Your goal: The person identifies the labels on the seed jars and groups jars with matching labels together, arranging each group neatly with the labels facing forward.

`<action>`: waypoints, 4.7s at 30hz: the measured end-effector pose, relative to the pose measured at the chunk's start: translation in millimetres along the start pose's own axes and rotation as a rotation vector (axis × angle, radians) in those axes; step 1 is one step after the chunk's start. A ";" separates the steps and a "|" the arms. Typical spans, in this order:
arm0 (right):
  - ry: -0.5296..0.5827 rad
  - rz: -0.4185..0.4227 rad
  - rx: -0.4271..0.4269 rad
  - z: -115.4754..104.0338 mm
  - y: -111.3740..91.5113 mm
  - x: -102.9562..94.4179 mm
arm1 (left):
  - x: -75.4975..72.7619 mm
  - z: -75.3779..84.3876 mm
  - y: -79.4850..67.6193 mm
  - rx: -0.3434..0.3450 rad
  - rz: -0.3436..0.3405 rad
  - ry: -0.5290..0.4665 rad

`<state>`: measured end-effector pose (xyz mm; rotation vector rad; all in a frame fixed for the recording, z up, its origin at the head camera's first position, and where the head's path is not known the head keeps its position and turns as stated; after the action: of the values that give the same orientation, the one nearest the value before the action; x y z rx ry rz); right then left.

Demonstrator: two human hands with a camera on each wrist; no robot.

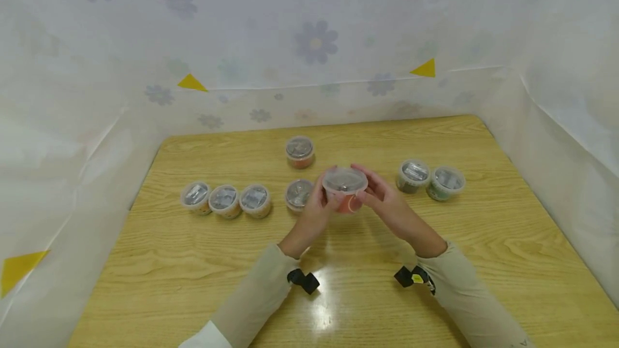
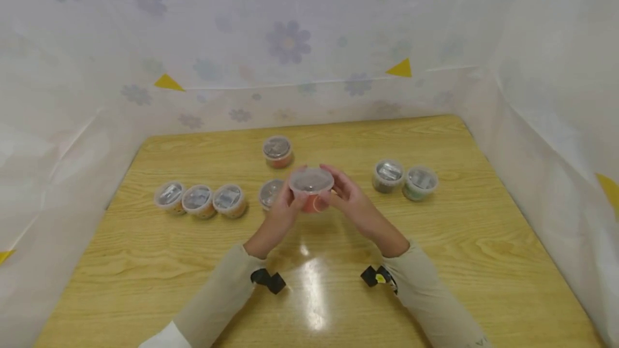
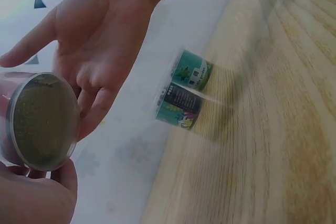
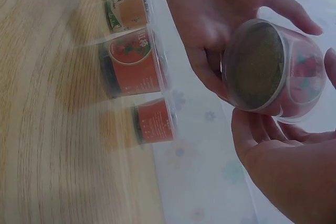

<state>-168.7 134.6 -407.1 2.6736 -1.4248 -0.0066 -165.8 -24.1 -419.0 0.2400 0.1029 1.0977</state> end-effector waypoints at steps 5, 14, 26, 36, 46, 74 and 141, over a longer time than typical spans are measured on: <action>0.013 0.024 -0.003 -1.8 -2.1 -1.0 | -1.3 6.0 -1.5 -0.012 -0.009 -0.003; -0.001 0.106 -0.064 -2.2 -3.8 -9.9 | -5.2 28.4 -6.8 -0.001 0.097 0.045; 0.061 0.185 -0.075 5.1 -2.0 -14.2 | -5.4 26.7 -8.9 0.032 0.090 0.018; 0.015 0.125 0.002 13.8 -3.3 -15.7 | 0.0 20.6 -13.3 -0.015 0.122 0.001; -0.021 0.110 0.028 25.1 -4.9 -14.7 | 9.9 5.8 -29.6 -0.072 0.181 0.048; 0.060 0.068 0.076 65.0 9.3 -15.7 | 20.4 -16.0 -35.6 -0.130 0.245 0.113; -0.345 -0.116 0.291 27.9 109.3 -41.0 | -109.6 2.6 31.6 -0.403 0.251 0.625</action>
<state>-283.6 105.3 -425.8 3.1124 -1.4521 -0.3074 -242.4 -108.4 -412.8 -0.4708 0.4109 1.3865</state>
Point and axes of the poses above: each hand's wrist, its own y-axis towards the middle knuckle, its own x-axis out of the palm, z = x × y, the point moved 4 cm from there along y, towards the middle knuckle, and after that the axes turned 5 degrees about -z, right-handed, at the moved point
